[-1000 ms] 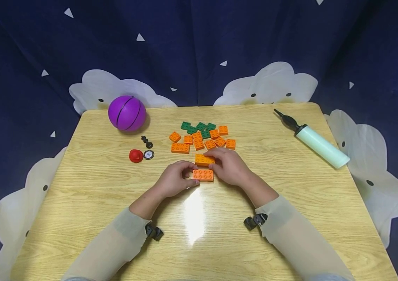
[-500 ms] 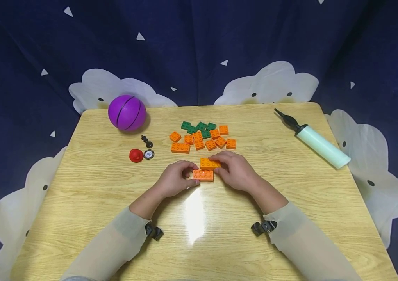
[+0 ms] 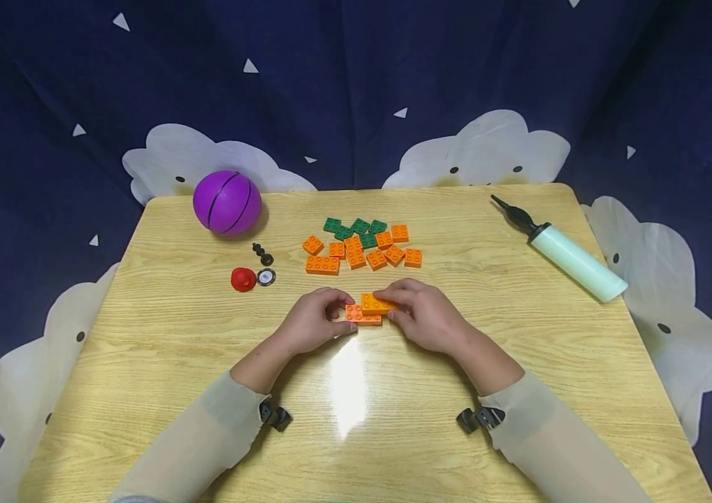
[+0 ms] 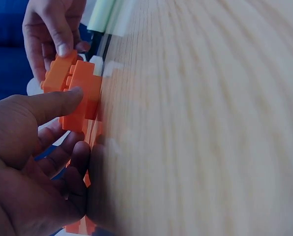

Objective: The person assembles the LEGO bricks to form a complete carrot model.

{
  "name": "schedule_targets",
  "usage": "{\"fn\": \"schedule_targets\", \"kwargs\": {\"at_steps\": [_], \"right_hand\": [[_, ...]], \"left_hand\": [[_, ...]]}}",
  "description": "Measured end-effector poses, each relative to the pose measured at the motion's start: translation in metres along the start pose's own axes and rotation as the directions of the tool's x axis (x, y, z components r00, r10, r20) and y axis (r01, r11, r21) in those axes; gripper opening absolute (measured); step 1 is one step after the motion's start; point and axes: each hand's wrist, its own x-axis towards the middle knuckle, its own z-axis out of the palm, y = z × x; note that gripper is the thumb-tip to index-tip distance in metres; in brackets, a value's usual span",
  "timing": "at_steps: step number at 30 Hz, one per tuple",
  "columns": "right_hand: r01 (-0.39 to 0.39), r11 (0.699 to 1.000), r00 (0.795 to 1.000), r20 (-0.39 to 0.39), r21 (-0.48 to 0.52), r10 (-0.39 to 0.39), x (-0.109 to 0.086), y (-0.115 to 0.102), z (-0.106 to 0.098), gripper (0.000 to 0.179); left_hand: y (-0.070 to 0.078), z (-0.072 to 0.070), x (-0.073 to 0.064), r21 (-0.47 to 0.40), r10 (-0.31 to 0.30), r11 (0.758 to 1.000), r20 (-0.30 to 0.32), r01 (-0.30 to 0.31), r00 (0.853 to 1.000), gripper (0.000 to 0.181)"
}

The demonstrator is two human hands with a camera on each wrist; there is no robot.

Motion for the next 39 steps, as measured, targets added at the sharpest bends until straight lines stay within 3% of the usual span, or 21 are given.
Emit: {"fn": "schedule_targets", "kwargs": {"at_steps": [26, 32, 39], "right_hand": [[0.046, 0.993, 0.999, 0.021, -0.107, -0.044, -0.008, -0.006, 0.003, 0.039], [0.051, 0.985, 0.998, 0.036, -0.165, -0.046, -0.006, -0.010, 0.002, 0.037], [0.104, 0.964, 0.995, 0.017, -0.247, -0.103, -0.005, -0.010, 0.005, 0.035]], "left_hand": [[0.001, 0.000, 0.000, 0.028, 0.006, 1.000, -0.002, -0.006, 1.000, 0.037], [0.001, 0.000, 0.001, 0.018, 0.009, 1.000, -0.002, -0.009, 1.000, 0.036], [0.000, 0.000, 0.001, 0.013, 0.006, 1.000, 0.001, -0.006, 1.000, 0.035]]}}
